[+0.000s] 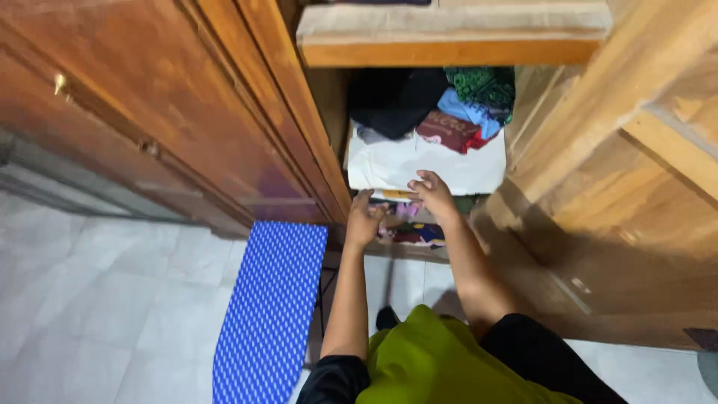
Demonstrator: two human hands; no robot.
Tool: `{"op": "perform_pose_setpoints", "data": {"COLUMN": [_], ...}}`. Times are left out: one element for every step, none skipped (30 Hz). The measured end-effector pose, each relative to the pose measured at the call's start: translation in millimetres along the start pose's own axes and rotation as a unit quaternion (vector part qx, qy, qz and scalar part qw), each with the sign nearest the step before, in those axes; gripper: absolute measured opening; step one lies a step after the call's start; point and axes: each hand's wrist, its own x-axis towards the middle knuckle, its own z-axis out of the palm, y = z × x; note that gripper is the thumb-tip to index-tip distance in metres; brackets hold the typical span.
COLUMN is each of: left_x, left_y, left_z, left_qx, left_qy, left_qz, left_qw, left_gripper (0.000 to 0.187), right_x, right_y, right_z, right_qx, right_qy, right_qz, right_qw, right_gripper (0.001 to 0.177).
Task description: The person repeatedly reaches into an open wooden closet and removes folded clothes, including jeans, t-shirts, and other garments. They place each item into a pink laundry basket on the floor. The person continues this process until the basket is full.
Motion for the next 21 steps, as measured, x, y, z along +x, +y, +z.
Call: {"op": "perform_pose_setpoints", "data": {"left_x": [16, 22, 27, 36, 44, 55, 64, 72, 79, 87, 95, 98, 101, 116, 130, 138, 146, 139, 137, 151, 164], "left_y": [-7, -15, -23, -26, -29, -29, -39, -49, -59, -61, -62, -64, -78, -90, -103, -108, -114, -123, -118, -112, -105], "left_z": [1, 3, 6, 6, 5, 8, 13, 18, 23, 24, 26, 26, 34, 42, 50, 54, 58, 63, 63, 61, 58], "left_qx": [-0.002, -0.013, -0.024, -0.024, -0.042, -0.062, -0.065, -0.099, -0.133, -0.135, -0.147, -0.158, -0.159, -0.197, -0.235, -0.236, -0.229, -0.221, -0.221, -0.226, -0.232], "left_qy": [-0.005, -0.003, 0.000, -0.005, -0.004, -0.001, -0.004, -0.001, 0.001, 0.003, -0.009, -0.020, -0.017, -0.016, -0.015, -0.012, -0.015, -0.020, -0.020, -0.016, -0.011], "left_qz": [0.006, -0.008, -0.022, -0.022, -0.018, -0.014, -0.014, -0.016, -0.018, -0.018, -0.059, -0.104, -0.107, -0.120, -0.132, -0.136, -0.132, -0.137, -0.149, -0.154, -0.159], "left_qw": [1.000, 1.000, 0.999, 0.999, 0.999, 0.998, 0.998, 0.995, 0.991, 0.991, 0.987, 0.982, 0.981, 0.973, 0.963, 0.962, 0.964, 0.965, 0.964, 0.962, 0.960], "left_gripper": [0.061, 0.057, 0.054, 0.054, 0.053, 0.053, 0.053, 0.052, 0.051, 0.051, 0.051, 0.051, 0.051, 0.052, 0.053, 0.053, 0.052, 0.052, 0.052, 0.054, 0.056], "right_x": [12, 18, 23, 31, 38, 47, 57, 67, 76, 95, 113, 127, 141, 162, 184, 204, 225, 234, 225, 229, 232], "right_y": [-7, -8, -8, -9, -10, -15, -15, -16, -16, -14, -12, -6, 4, 7, 9, 11, 13, 27, 26, 14, 2], "right_z": [3, 4, 5, 9, 13, 13, 14, 15, 16, 14, 12, 11, 10, 8, 7, 4, 2, -1, 1, 4, 7], "right_qx": [0.002, 0.014, 0.025, 0.027, 0.042, 0.054, 0.053, 0.064, 0.074, 0.072, 0.089, 0.107, 0.104, 0.122, 0.140, 0.137, 0.141, 0.144, 0.141, 0.139, 0.138], "right_qy": [0.007, 0.015, 0.022, 0.026, 0.031, 0.036, 0.039, 0.045, 0.051, 0.050, 0.053, 0.054, 0.051, 0.060, 0.069, 0.067, 0.081, 0.097, 0.097, 0.100, 0.103], "right_qz": [-0.003, 0.006, 0.014, 0.016, 0.027, 0.036, 0.036, 0.039, 0.043, 0.041, 0.030, 0.022, 0.025, 0.028, 0.032, 0.035, 0.053, 0.079, 0.091, 0.097, 0.103], "right_qw": [1.000, 1.000, 0.999, 0.999, 0.998, 0.997, 0.997, 0.996, 0.995, 0.995, 0.994, 0.993, 0.993, 0.990, 0.987, 0.988, 0.985, 0.982, 0.981, 0.980, 0.980], "right_gripper": [0.058, 0.061, 0.063, 0.063, 0.064, 0.066, 0.066, 0.067, 0.068, 0.068, 0.068, 0.069, 0.069, 0.069, 0.070, 0.070, 0.070, 0.070, 0.070, 0.070, 0.070]}}
